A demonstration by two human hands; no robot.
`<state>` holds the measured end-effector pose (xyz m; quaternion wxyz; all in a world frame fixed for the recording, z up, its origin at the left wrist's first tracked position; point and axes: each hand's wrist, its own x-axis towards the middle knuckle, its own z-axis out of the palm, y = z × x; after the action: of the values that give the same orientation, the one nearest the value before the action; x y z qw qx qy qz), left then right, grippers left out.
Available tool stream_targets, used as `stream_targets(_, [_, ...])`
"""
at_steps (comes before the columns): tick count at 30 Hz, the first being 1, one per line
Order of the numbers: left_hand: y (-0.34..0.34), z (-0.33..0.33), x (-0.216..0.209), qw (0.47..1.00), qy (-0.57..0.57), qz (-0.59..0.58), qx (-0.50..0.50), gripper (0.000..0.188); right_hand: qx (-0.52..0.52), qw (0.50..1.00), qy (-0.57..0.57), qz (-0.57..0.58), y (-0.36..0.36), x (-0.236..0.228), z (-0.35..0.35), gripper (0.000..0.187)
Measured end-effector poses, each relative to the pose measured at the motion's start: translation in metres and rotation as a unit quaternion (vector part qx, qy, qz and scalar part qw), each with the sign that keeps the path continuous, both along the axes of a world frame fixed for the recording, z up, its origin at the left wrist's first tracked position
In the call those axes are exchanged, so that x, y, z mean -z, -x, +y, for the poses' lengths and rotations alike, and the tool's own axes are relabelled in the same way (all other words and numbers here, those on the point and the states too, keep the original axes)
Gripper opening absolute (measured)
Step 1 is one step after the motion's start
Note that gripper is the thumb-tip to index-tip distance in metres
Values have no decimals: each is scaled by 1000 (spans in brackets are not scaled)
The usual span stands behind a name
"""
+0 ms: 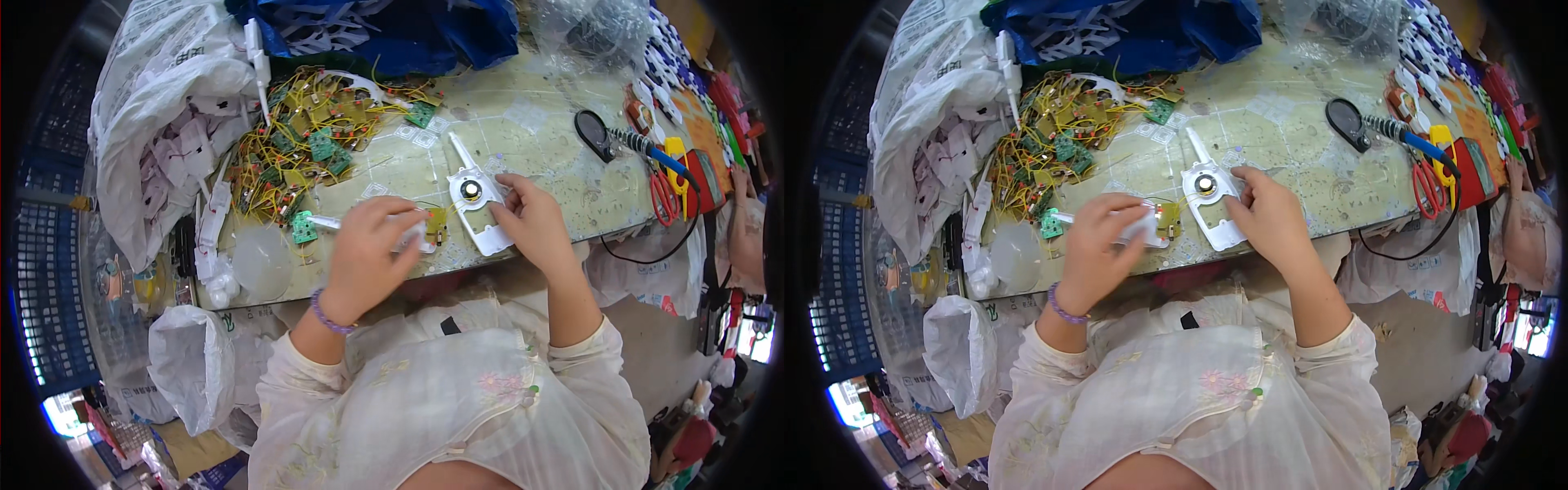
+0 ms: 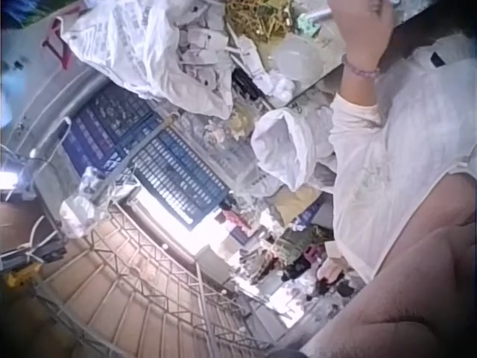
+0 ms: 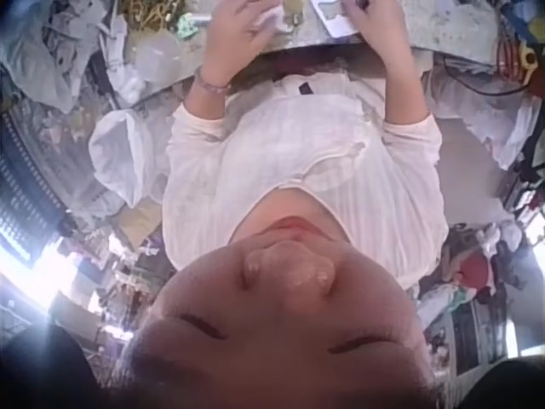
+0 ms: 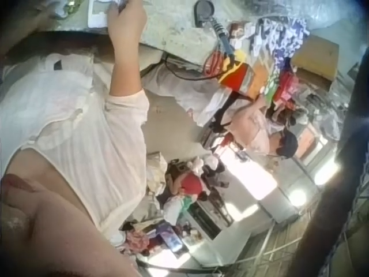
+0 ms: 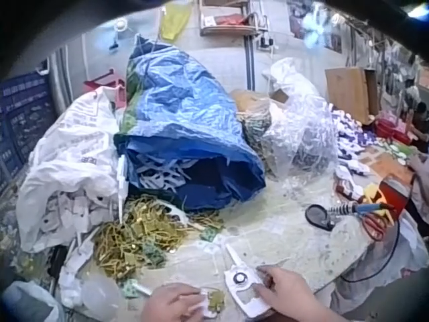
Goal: Soldering wires and electronic components onto small circuit boards at a manufacturing workbench.
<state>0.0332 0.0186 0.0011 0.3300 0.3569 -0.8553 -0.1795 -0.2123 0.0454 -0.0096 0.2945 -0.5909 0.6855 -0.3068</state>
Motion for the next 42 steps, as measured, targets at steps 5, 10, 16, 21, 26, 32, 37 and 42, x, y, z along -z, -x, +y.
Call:
stream_targets(5, [19,1,-1,997,37,-61,11,48,13,984,-3,-177,5,5,-7,37])
stream_targets(10, [15,-3,2,996,9,-80,25,53,33,919,-30,-392,-2,-2,-8,41])
stream_targets(16, [-10,6,-14,998,-57,29,-18,47,2,813,-46,-580,-3,0,-14,38])
stream_targets(21, [-55,-6,-26,991,-128,-14,34,47,-92,803,-75,-584,-28,-11,-26,28])
stream_targets(26, [-73,-16,-19,980,-189,-27,57,47,-190,900,-42,-390,-44,-26,-27,34])
stream_targets(32, [-76,-21,-4,978,-205,-37,-20,43,-284,937,122,-162,-42,-16,-27,39])
stream_targets(37, [-76,-27,6,995,-62,15,-80,30,-278,940,103,-169,-44,-10,-28,37])
stream_targets(42, [-76,-32,5,981,19,-44,-189,27,-330,915,231,19,-47,-9,-44,27])
